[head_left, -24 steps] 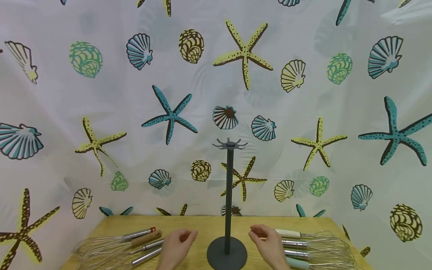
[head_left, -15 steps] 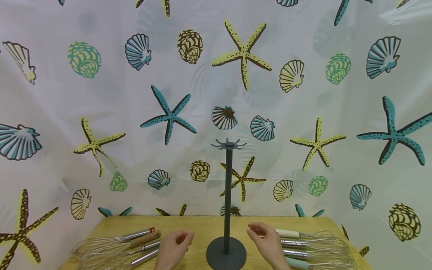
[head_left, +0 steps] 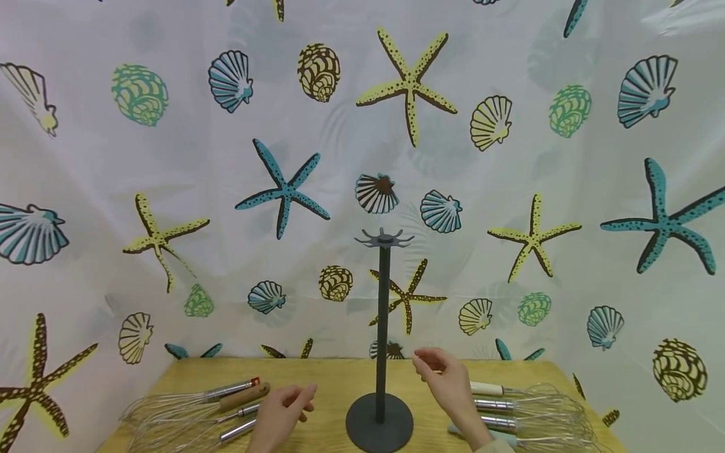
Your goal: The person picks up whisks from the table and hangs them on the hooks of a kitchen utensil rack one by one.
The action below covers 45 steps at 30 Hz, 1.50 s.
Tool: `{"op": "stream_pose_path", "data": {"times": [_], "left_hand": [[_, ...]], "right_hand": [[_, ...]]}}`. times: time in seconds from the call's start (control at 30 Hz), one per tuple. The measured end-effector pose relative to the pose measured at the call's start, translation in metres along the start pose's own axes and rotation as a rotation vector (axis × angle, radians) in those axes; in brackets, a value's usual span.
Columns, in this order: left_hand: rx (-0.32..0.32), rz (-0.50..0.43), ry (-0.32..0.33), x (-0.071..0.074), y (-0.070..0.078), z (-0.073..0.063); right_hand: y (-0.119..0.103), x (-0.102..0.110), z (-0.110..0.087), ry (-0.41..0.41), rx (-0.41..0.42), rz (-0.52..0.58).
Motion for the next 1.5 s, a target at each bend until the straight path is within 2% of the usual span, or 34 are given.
{"op": "stream_pose_path", "data": {"times": [0.27,0.37,0.6,0.73,0.9,1.07,1.33,1.5], "left_hand": [[0.023,-0.004,0.005,0.003,-0.006,0.002],[0.046,-0.018,0.011,0.006,-0.008,0.000],[0.030,-0.002,-0.028,0.008,-0.010,0.000],[0.055,-0.004,-0.021,0.011,-0.010,0.002],[0.076,-0.055,-0.006,0.014,-0.015,0.004],[0.071,-0.105,-0.002,0.015,-0.019,0.008],[0.067,-0.154,-0.074,0.020,-0.017,0.009],[0.067,-0.197,-0.127,0.023,-0.017,0.009]], "right_hand": [[-0.018,0.008,0.013,0.054,0.123,0.010],[-0.021,0.007,0.016,0.053,0.127,0.038],[-0.033,0.008,0.022,0.058,0.165,0.131],[-0.044,0.009,0.029,0.063,0.174,0.179],[-0.061,0.007,0.035,0.049,0.161,0.250],[-0.081,0.004,0.044,0.037,0.194,0.276],[-0.104,0.010,0.063,0.048,0.167,0.348],[-0.116,0.021,0.073,0.068,0.191,0.376]]}}
Point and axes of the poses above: each hand's wrist, its own z-axis towards the middle knuckle, its own x-axis out of the back of the hand, y = z × x, the point moved 1 cm from there along z, towards the middle knuckle, and after that the axes turned 6 degrees about -z, right-handed, at the moved point
